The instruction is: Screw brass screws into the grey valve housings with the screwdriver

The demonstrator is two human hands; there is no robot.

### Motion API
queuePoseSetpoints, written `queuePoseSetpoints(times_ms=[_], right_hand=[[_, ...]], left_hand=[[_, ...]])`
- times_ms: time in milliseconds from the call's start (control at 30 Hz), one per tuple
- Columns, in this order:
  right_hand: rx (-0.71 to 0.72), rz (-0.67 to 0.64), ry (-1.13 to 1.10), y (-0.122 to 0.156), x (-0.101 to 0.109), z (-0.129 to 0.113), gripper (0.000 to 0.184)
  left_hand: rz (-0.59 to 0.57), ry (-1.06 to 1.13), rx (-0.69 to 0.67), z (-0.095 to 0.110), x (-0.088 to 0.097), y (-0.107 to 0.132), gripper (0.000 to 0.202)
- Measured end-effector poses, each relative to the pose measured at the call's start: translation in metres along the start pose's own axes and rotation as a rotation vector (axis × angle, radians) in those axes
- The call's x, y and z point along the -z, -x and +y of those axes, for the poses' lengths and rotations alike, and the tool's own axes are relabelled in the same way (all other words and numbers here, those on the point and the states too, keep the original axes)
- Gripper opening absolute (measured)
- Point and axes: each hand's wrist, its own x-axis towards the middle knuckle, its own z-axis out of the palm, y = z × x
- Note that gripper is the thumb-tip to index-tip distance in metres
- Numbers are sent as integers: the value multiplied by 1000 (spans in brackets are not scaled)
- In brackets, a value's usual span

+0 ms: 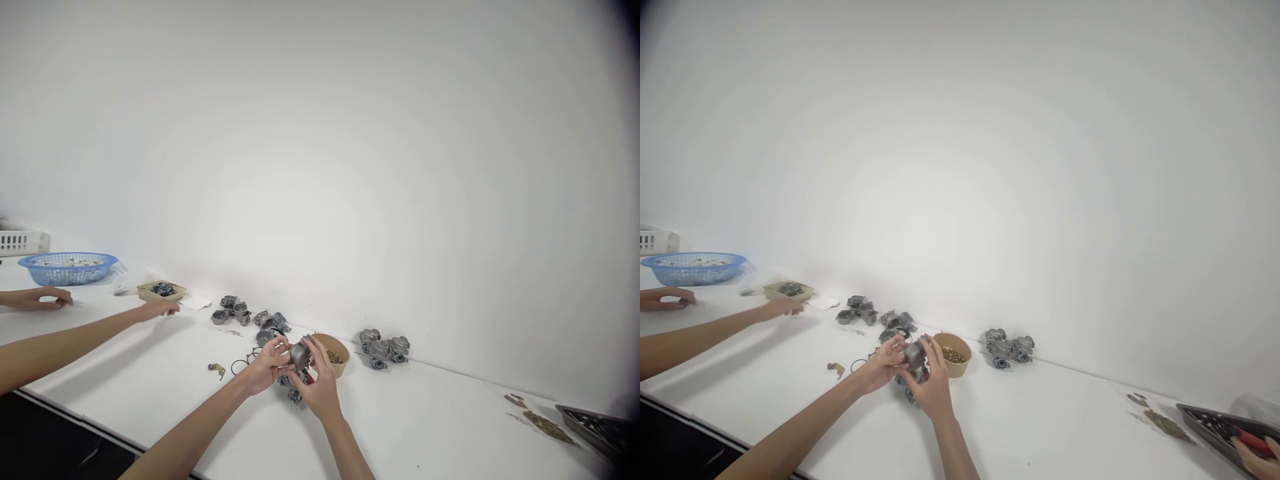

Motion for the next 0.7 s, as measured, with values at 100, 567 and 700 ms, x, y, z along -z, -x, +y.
queuePoseSetpoints(times_ms=[100, 567, 700], right_hand=[[10, -34, 4, 0, 1, -1, 65], [-111, -28, -54, -3, 12, 2, 50], [-85, -235, -76, -3, 17, 1, 50]], left_hand=[[-28, 47, -2, 2, 0, 2, 43], [-123, -1048, -1, 10, 29, 8, 72], [-130, -1082, 59, 2, 30, 6, 69]])
